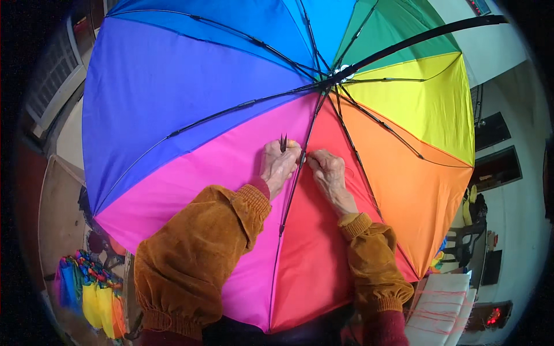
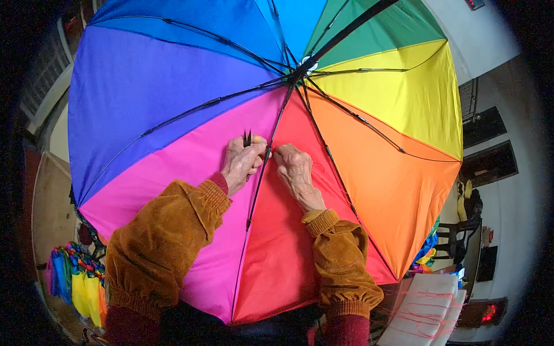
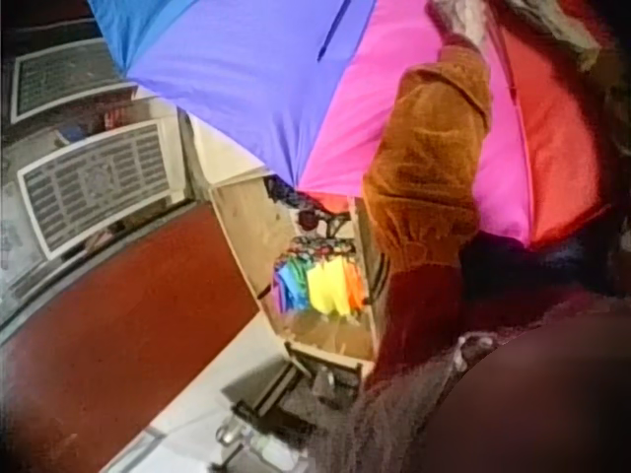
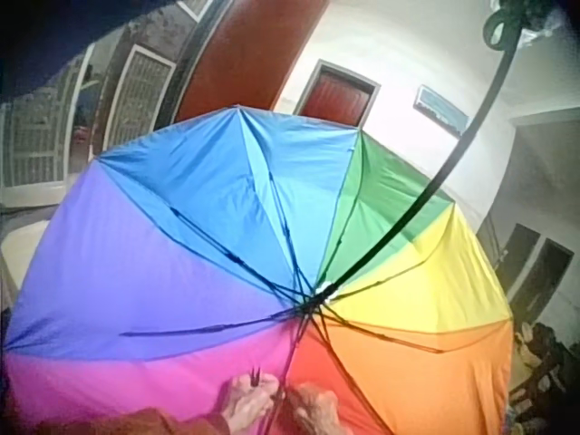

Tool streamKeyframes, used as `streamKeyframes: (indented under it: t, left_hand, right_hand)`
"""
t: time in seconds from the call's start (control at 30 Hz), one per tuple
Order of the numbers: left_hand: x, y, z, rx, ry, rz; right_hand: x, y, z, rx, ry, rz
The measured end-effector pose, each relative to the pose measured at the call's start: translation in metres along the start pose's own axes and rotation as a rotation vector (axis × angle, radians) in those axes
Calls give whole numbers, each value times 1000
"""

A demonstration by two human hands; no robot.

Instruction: Repairing or adjusting the ribs and fabric of a multi-colored umbrella.

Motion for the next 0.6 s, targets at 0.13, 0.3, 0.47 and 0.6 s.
streamKeyframes:
  t: [0.13, 0.3, 0.47, 0.6]
  left_hand:
    - [7, 5, 12, 11, 39, 19]
    - [-1, 9, 7, 13, 68, 19]
    - [-10, 10, -1, 86, 42, -20]
    - [-7, 9, 12, 113, 81, -33]
  right_hand:
    - [-5, -1, -2, 8, -102, 13]
    - [-11, -2, -7, -10, -130, 13]
    - [-17, 1, -18, 73, -131, 53]
    - [-11, -8, 1, -414, 523, 174]
Point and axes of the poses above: each hand's wrist, its own x-axis away from the middle knuckle, its own y-axis out of the palm, z = x × y, the point moved 9 cm from there along -x, towards the middle knuckle, and after that the axes turned 8 degrees about z, right-handed, at the moved point
